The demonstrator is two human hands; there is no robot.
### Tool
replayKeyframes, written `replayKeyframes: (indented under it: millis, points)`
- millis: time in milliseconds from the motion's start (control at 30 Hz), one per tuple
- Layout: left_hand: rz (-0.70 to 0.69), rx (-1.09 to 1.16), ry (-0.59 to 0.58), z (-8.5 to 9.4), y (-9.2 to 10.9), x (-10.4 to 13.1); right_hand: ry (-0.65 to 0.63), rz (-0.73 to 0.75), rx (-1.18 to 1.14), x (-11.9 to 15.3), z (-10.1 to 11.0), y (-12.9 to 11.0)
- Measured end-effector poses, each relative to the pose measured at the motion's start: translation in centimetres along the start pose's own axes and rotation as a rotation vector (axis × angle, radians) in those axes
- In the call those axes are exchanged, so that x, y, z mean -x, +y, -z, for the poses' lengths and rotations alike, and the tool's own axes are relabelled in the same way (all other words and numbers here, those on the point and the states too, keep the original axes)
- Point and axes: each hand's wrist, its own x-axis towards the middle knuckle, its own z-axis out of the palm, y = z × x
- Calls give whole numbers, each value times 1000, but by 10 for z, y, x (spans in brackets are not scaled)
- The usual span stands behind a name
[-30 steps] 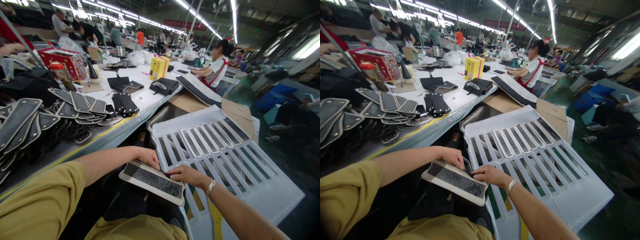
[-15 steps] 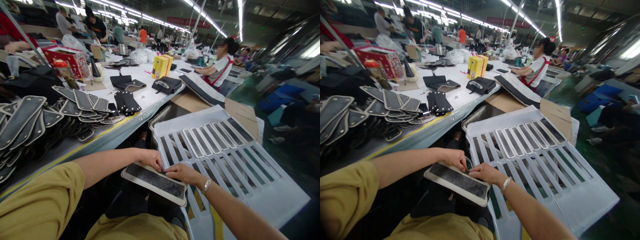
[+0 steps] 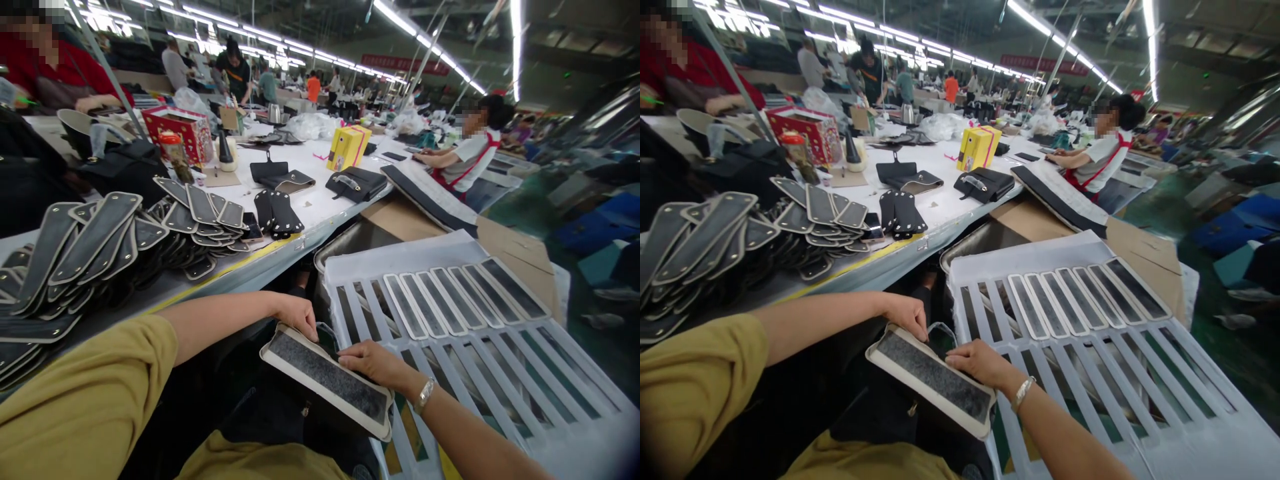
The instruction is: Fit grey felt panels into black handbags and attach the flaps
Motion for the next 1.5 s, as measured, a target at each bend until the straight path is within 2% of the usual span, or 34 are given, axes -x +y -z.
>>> replayKeyframes:
  millis: [200,433,667,933,1200,1333,1500]
  points:
    - [-13,28,-5,1,-8,6,-73,23,3,-2,1,-6]
    - [-26,38,-60,3,-9,6,-107,135,36,-13,-3,-15]
    - [-79,105,-85,-2,-23,10,-119,76,8,-20,-6,-22]
    - [-95,140,-103,-1,-26,10,-145,160,36,-31,-10,-26]
    - [-55,225,-50,-4,-28,11,-117,174,102,-41,-16,-28]
    - [-24,373,-2,-8,-38,15,-134,143,110,-43,-16,-32]
    - [-18,581,75,-14,-52,23,-125,173,128,-48,-15,-33]
